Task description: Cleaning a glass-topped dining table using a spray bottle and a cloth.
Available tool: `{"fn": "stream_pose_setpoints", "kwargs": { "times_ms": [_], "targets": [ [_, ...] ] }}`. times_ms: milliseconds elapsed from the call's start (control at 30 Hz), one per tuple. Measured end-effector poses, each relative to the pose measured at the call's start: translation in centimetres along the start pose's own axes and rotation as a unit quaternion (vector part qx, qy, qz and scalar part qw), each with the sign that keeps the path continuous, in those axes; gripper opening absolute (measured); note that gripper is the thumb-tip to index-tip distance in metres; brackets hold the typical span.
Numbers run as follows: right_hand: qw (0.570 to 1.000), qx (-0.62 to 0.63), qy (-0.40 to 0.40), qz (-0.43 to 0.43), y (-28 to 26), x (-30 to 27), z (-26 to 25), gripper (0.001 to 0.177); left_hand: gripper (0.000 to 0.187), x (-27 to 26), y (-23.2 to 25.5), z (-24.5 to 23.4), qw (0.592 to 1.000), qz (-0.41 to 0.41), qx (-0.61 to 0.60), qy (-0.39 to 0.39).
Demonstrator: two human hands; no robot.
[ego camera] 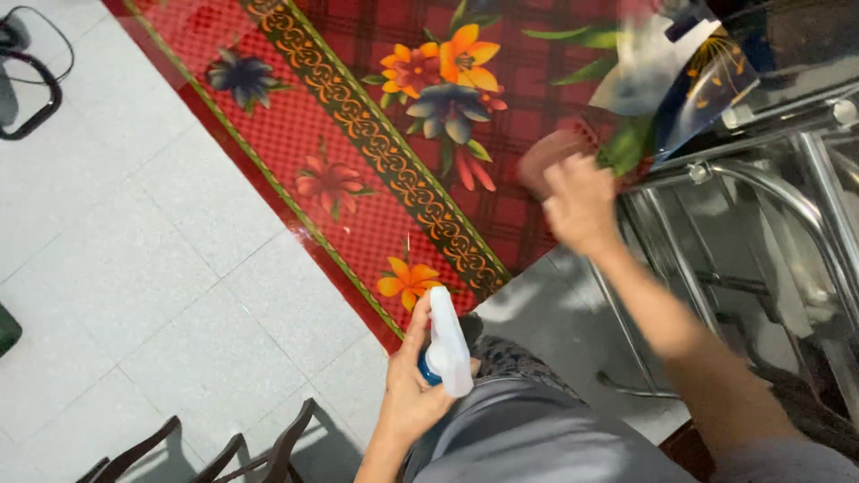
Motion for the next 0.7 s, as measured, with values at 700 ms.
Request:
{"fn": "stream_pose_setpoints", "kwargs": {
  "times_ms": [700],
  "targets": [
    [0.917, -0.007, 0.089, -0.388, -9.9, -2.8, 5.6, 0.058, 0.099, 6.0, 2.2, 5.9, 0.998, 0.036, 0.009, 0.053]
  ]
}}
Point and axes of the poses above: each hand's wrist, its own x-axis towards the middle knuckle, its own z-axis out of the palm, y = z × x, the point moved 8 cm from there along x, towards the middle knuckle, and after that the axes turned 13 degrees about -y, right-handed, at the moved point
